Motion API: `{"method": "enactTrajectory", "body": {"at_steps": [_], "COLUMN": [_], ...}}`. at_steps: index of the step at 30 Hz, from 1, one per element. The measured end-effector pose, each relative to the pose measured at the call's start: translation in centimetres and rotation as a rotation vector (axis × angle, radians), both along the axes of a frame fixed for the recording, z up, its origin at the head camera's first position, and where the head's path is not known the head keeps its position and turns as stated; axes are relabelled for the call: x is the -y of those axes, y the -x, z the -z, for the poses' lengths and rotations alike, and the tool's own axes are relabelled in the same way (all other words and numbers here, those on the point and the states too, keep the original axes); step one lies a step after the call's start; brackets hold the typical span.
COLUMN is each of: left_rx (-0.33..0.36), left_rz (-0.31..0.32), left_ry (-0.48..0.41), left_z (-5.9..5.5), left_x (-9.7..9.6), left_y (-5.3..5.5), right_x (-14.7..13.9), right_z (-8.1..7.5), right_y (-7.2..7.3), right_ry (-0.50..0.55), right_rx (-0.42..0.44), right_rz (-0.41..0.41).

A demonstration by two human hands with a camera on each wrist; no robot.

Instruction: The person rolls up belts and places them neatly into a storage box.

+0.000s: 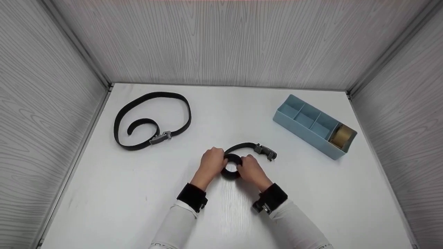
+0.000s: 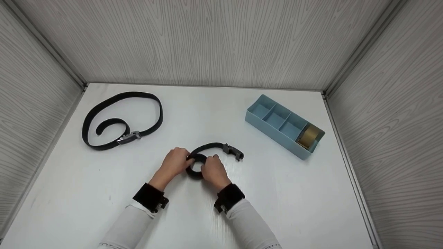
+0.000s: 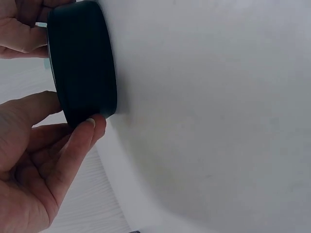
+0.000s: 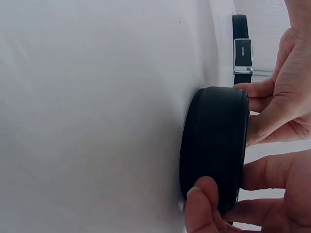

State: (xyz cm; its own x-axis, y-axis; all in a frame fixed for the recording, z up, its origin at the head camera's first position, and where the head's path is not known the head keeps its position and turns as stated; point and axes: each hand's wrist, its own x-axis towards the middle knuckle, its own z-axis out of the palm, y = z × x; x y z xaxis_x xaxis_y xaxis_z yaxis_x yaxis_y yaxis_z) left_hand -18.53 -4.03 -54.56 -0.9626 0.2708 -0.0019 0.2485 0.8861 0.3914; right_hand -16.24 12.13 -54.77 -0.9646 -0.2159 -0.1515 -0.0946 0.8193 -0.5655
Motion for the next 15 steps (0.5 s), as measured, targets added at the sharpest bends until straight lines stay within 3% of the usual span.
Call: {"method": "enactTrajectory", "body": {"at_steps": [7, 12, 15], "left_rx": [0.027, -0.031, -0.059], "left_rz": [0.004, -0.025, -0.028], "left_ry": [-0.006, 0.001, 0.033], "left_z": [0.5, 0.6, 0.5], "left_x": [-0.3, -0.7, -0.7], "left_y": [-0.1, -0.3, -0.3], "right_x": [-0.4, -0.4, -0.2], "right_z": [0.2, 0.3, 0.3], "right_y": [-0.5, -1.2, -1.2], "right_ry": [0.012, -0.01, -0.013], "right_rx": [-0.036, -0.041, -0.045], "right_rz": [0.012, 0.077, 0.075]}}
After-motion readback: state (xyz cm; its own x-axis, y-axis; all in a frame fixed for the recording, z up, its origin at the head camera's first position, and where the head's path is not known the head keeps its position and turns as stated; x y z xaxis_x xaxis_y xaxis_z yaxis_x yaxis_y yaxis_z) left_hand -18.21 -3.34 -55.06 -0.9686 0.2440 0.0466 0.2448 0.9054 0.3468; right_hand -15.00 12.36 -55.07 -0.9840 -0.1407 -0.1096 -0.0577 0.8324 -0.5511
